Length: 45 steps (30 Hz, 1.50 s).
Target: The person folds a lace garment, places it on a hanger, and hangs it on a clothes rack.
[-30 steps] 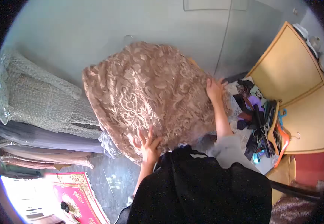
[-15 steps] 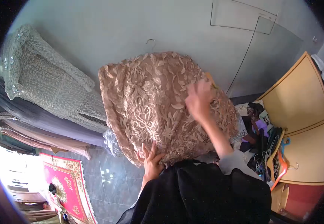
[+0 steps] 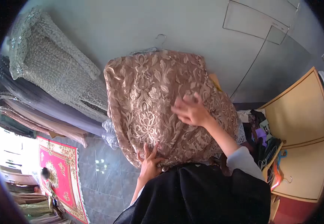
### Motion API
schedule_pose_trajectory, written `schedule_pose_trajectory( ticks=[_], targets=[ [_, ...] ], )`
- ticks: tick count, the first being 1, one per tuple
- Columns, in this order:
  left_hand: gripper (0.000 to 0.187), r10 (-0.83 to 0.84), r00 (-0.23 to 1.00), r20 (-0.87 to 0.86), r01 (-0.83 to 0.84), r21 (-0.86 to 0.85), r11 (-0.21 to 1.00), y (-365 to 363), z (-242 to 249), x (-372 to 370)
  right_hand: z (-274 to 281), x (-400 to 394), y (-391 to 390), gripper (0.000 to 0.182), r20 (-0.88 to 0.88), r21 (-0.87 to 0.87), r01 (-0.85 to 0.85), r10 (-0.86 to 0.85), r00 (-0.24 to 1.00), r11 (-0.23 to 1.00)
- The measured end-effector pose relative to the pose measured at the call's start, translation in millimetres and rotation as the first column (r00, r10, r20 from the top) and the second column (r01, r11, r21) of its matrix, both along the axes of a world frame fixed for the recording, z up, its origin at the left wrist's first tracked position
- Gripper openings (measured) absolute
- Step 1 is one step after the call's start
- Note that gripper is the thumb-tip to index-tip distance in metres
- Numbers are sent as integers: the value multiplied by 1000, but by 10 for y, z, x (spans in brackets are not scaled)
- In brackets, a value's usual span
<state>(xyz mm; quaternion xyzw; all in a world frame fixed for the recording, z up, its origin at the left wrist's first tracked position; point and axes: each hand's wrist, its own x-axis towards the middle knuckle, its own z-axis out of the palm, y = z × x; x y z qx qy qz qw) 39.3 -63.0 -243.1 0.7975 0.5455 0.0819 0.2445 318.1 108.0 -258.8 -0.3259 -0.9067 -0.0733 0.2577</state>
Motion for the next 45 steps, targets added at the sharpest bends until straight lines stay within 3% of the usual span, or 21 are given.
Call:
schedule_pose_trajectory(
  ticks=[1,2,3,5,8,10,12,16,19,20,23,25,28,30,31,33,34,36,38,43,45],
  targets=[
    [39,5,999,-37,-7,-49,999,50,49,48,135,124,107,38,105,-334,178,-151,983,926],
    [39,24,999,-34,-26,-55,998,82,98,75,270,287,238,34,258,-609,358,-250,933,708],
    [37,-5,999,-50,2,-68,998,115,151,76,10,603,489,34,45,-811,365,-573,818,457],
    [36,-61,996,-64,54,-118,992,192,227,100,-369,1114,1026,34,103,-349,879,-919,381,326],
    [43,-178,965,-194,145,-173,974,301,402,116,306,1129,1276,45,-6,-211,834,-854,521,510],
    [55,-123,989,-76,106,-194,975,483,642,107,484,947,1580,47,-169,-265,587,-637,753,765],
    [65,-33,988,-150,33,-7,999,802,727,84,778,576,1777,46,-128,-284,499,-548,827,819],
    [58,232,972,27,-214,503,838,1837,979,41,904,136,2344,44,-38,-367,453,-500,865,812],
    [57,341,935,97,-314,673,669,2777,1069,15,902,-3,2594,38,178,-625,557,-595,784,547],
    [57,361,931,54,-295,693,657,3058,1111,13,971,-14,2557,38,177,-625,554,-591,787,550],
    [57,389,919,-69,-249,663,706,3437,1193,-33,1026,95,2259,34,208,-481,607,-590,780,633],
    [53,402,869,-289,-229,485,844,3441,1371,-49,1081,256,1948,25,-69,-224,445,-469,880,867],
    [48,312,882,-353,-75,549,833,3198,1426,-239,1614,411,1373,19,93,-406,249,-231,968,879],
    [42,205,963,-176,-82,531,844,2844,1439,-339,1801,574,1350,17,215,-603,142,-12,977,785],
    [39,186,953,-238,-90,366,926,2609,1647,-279,1760,680,1484,18,129,-676,26,84,988,736],
    [37,125,975,-185,-64,303,951,2492,1587,-392,1750,681,1750,23,-69,-714,-49,0,998,699],
    [35,70,989,-129,-36,249,968,2438,1560,-437,1598,662,1968,31,-4,-585,87,-110,994,806],
    [39,162,982,-97,-129,282,951,2555,1568,-423,1199,509,2432,40,46,-571,303,-339,940,763],
    [38,218,975,-41,-184,403,896,2872,1383,-472,561,340,3012,44,30,-655,229,-277,960,720],
    [37,414,906,-82,-327,485,811,3543,1025,-295,339,-227,2918,59,-236,-617,117,-324,916,778],
    [40,423,905,-33,-355,488,797,3727,902,-307,488,-294,2810,61,-185,-531,220,-366,912,818]
  ],
)
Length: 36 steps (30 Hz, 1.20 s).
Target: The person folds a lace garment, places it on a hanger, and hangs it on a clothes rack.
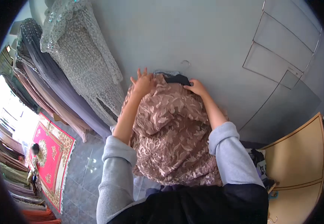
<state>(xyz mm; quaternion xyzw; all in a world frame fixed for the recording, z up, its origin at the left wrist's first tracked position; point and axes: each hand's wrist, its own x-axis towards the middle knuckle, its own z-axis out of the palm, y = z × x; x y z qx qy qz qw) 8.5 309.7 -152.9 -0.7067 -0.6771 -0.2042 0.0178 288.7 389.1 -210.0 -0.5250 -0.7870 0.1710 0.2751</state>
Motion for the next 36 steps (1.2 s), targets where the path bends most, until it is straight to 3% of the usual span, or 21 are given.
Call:
schedule_pose_trajectory(
  ticks=[1,3,4,5,7,9,13,15,18,20,21,23,24,28,30,32,34,36],
  targets=[
    [41,18,1000,9,-18,10,1000,84,-21,2,-29,44,129,61,-187,-142,-160,132,973,977],
    [47,12,1000,-20,-12,29,1000,265,-24,-107,-195,72,357,61,-249,-68,-164,142,958,984],
    [48,3,1000,-6,-3,-68,998,297,53,-137,-118,66,368,61,-308,-11,-161,150,940,987],
    [49,-5,1000,10,6,-165,986,291,140,-153,-19,70,393,61,-301,0,-161,153,941,987],
    [58,-15,998,61,27,-189,982,344,278,-244,181,114,303,62,-241,76,-133,148,959,988],
    [68,-124,988,92,147,-315,938,261,545,-304,458,137,157,61,-251,133,-180,209,945,975],
    [70,-269,962,56,274,-250,929,40,911,-302,900,101,-81,52,-195,314,-279,349,917,908],
    [68,-302,952,47,304,-248,920,-167,1029,-245,1115,48,-291,47,-116,365,-255,315,942,895],
    [59,-401,916,7,398,-147,906,-476,1059,-300,1457,-36,-803,45,-65,395,-227,274,960,890],
    [49,-458,888,-52,460,42,887,-773,1058,-354,1609,-105,-1190,30,-86,467,-226,298,951,855],
    [49,-458,888,-52,460,43,887,-938,1050,-367,1664,-133,-1390,29,-53,513,-209,274,960,833],
    [42,-439,889,-132,458,308,834,-1294,1080,-366,1743,-163,-1719,31,-81,512,-178,254,964,840],
    [37,-414,893,-176,449,355,820,-1481,1117,-379,1784,-164,-1910,36,36,579,-157,167,985,800],
    [27,-355,900,-252,435,550,713,-1964,1155,-434,1778,-147,-2566,56,173,573,-75,-31,984,816],
    [26,-355,892,-278,451,557,697,-2189,1206,-450,1647,-101,-2656,61,193,488,66,-181,964,871],
    [26,-360,880,-308,474,566,675,-2410,1200,-445,1595,-104,-2894,56,155,521,96,-204,967,848],
    [28,-337,856,-392,514,582,629,-2531,1180,-398,1584,-74,-3059,54,195,581,200,-373,907,789],
    [28,-344,857,-385,515,597,616,-2756,1094,-377,1543,-41,-3358,50,160,595,239,-405,900,767]
  ],
)
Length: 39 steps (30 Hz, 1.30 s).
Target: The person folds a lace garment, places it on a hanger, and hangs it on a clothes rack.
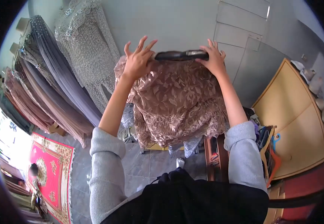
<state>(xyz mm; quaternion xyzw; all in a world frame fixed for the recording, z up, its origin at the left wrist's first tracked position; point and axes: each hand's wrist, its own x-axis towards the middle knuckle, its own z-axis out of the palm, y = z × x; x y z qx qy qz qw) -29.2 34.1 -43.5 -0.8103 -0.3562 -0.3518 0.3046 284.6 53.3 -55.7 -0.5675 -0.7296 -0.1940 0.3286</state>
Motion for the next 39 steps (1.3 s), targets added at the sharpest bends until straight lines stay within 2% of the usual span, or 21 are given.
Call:
schedule_pose_trajectory(
  ticks=[2,4,5,7,8,10,13,15,17,21,23,26,28,30,33,34,37,39],
  targets=[
    [31,-28,999,29,28,-8,1000,-170,-154,-24,-42,49,-264,37,10,29,7,-7,1000,1000],
    [33,-86,996,37,83,69,994,-262,-363,-54,-137,76,-513,33,113,95,2,-13,994,995],
    [35,-91,995,37,89,51,995,-335,-466,-64,-229,80,-609,33,129,151,-45,25,991,988],
    [35,-91,993,72,95,-58,994,-520,-702,-103,-474,74,-797,32,124,183,-75,53,991,980],
    [37,-115,988,101,120,-52,991,-575,-831,-108,-610,88,-862,30,119,146,-105,88,989,984],
    [38,-103,990,100,119,-179,977,-740,-1072,-147,-920,79,-968,29,118,193,-168,147,982,967],
    [42,-24,1000,20,28,-285,958,-901,-1402,-182,-1289,42,-1155,32,132,133,-154,136,982,979],
    [43,-54,997,50,67,-318,946,-939,-1560,-219,-1458,40,-1233,28,120,97,-163,151,981,982],
    [47,-2,999,49,19,-358,934,-958,-1672,-209,-1551,54,-1288,27,118,23,-192,188,975,981],
    [59,47,994,95,-6,-394,919,-958,-1721,-223,-1556,71,-1389,23,39,35,-206,205,978,978],
    [55,65,990,124,-11,-394,919,-961,-1704,-218,-1504,119,-1442,24,31,-3,-194,194,981,981],
    [48,42,994,97,-2,-376,926,-920,-1646,-264,-1433,150,-1491,30,7,-52,-176,176,984,983],
    [51,43,996,75,-12,-372,928,-898,-1596,-288,-1415,153,-1485,32,20,-51,-186,187,982,981],
    [51,-8,1000,-19,2,-282,959,-953,-1537,-335,-1370,131,-1532,36,28,-15,-172,173,985,985],
    [49,-72,995,74,82,-159,984,-1194,-1391,-381,-1107,56,-1758,42,6,14,-147,147,989,989],
    [49,-77,990,115,82,-39,996,-1326,-1327,-350,-1040,28,-1871,42,3,6,-138,138,990,990],
    [49,-47,988,146,40,51,998,-1741,-1282,-445,-924,-22,-2271,55,16,45,-93,92,996,995],
    [46,-51,988,143,43,58,997,-1992,-1217,-469,-904,-26,-2512,53,19,35,-58,58,998,998]
  ],
)
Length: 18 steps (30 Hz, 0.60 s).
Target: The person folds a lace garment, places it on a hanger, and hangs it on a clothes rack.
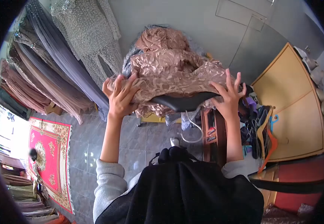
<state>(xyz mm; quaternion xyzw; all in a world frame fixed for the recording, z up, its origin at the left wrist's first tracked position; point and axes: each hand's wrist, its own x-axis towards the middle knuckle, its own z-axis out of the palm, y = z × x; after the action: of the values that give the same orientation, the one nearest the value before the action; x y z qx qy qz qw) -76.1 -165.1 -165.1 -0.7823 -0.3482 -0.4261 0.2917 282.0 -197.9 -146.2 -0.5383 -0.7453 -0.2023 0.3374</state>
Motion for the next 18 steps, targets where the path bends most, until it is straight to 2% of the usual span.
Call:
schedule_pose_trajectory(
  ticks=[3,5,7,10,12,16,17,18],
  targets=[
    [41,-30,1000,-5,30,0,1000,-340,4,44,-54,-6,-414,48,3,-12,46,-46,999,999],
    [40,-80,996,-28,77,-78,994,-530,-6,58,-85,2,-677,39,13,-14,50,-50,999,999],
    [42,-140,990,-36,127,-242,962,-737,9,73,-57,28,-934,36,0,-145,17,-17,1000,989],
    [43,-210,977,-44,176,-394,902,-994,-30,136,-96,89,-1258,33,-30,-316,-18,9,1000,949],
    [43,-212,975,-66,142,-549,824,-1212,16,139,-119,99,-1458,31,-40,-416,-48,34,999,908],
    [40,-238,965,-106,111,-661,742,-1602,128,143,-133,139,-1835,31,-52,-634,-99,85,995,767],
    [36,-241,966,-89,104,-721,685,-1680,144,139,-114,130,-1939,34,-90,-654,-127,91,992,745],
    [36,-244,966,-88,108,-719,686,-1746,158,137,-135,168,-2004,35,-116,-668,-168,122,986,725]
  ],
)
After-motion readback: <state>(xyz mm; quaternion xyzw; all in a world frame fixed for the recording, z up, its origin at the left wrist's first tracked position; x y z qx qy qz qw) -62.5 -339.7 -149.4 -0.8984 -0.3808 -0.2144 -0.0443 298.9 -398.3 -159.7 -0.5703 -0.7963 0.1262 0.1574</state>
